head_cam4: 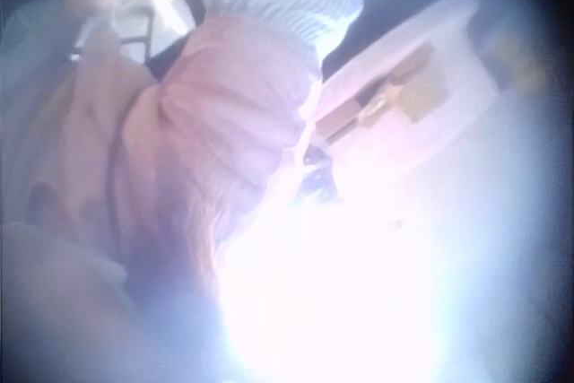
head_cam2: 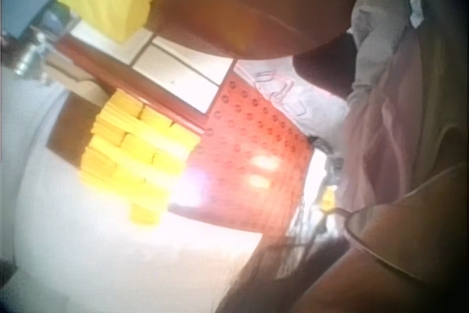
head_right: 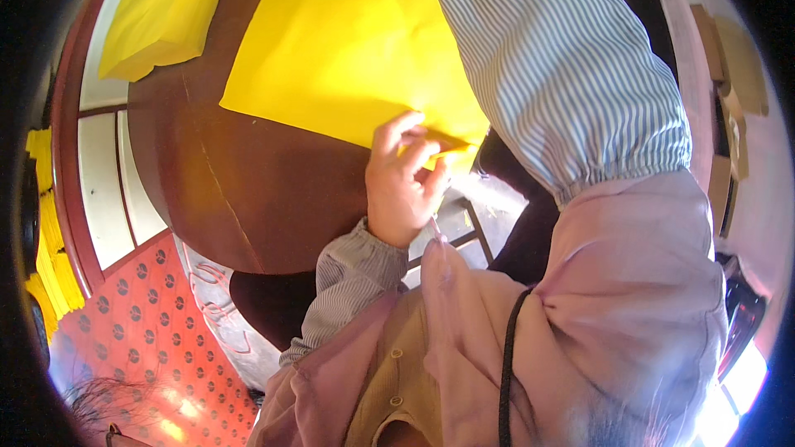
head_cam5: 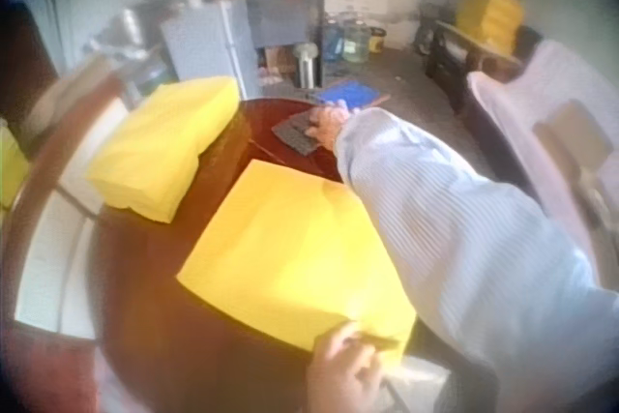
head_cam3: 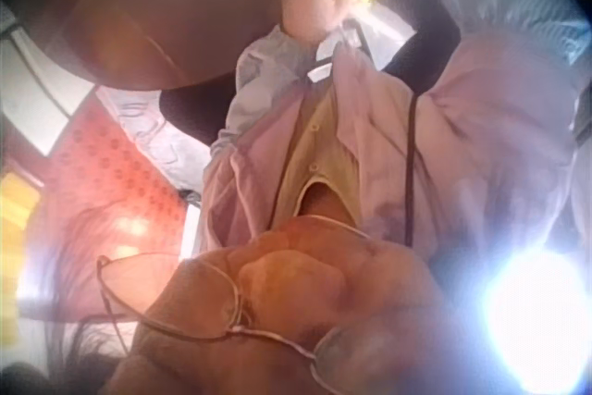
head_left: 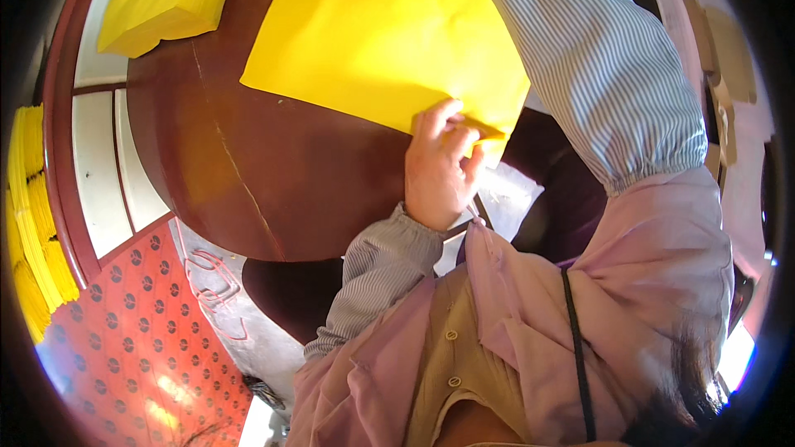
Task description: The person folds yellow paper sheets by hand on a round wooden table, repeatedly folding and unfolding them to create creases. The person stacks the folded sheets and continues the folding process with additional sheets.
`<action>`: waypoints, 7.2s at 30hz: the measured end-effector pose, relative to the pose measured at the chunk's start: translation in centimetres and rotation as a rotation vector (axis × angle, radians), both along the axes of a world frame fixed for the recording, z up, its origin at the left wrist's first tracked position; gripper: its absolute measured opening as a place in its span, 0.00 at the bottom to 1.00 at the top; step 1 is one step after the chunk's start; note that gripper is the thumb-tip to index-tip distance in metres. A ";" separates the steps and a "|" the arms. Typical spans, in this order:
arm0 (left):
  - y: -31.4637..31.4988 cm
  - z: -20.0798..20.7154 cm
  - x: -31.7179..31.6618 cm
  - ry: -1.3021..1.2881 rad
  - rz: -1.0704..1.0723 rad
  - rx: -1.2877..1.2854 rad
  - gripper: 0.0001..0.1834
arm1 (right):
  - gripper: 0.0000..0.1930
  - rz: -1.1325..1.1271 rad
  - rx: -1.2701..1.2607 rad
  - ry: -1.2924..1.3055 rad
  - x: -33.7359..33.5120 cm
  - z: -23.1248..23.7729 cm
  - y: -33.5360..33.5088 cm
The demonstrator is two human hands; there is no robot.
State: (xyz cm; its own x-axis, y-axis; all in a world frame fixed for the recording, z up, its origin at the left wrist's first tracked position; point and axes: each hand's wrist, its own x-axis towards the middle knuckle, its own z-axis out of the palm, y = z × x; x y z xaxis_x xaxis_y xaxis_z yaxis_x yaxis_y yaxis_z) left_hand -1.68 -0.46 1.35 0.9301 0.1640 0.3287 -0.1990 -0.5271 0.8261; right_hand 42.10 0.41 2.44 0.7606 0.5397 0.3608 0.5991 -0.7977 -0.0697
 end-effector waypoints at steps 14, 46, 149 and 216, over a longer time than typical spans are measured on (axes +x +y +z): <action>0.6 -0.1 1.0 0.046 0.054 -0.024 0.10 | 0.14 0.616 0.665 0.444 -35.2 1.5 -22.8; 2.2 0.5 0.8 0.120 -0.086 0.005 0.11 | 0.09 0.473 0.687 0.852 -32.7 -0.7 -21.2; 1.7 0.3 0.9 0.158 0.002 -0.054 0.10 | 0.10 0.487 0.760 0.736 -33.7 -2.0 -21.3; 2.1 0.4 0.8 0.099 -0.072 -0.020 0.11 | 0.10 0.484 0.757 0.706 -34.0 -1.4 -21.0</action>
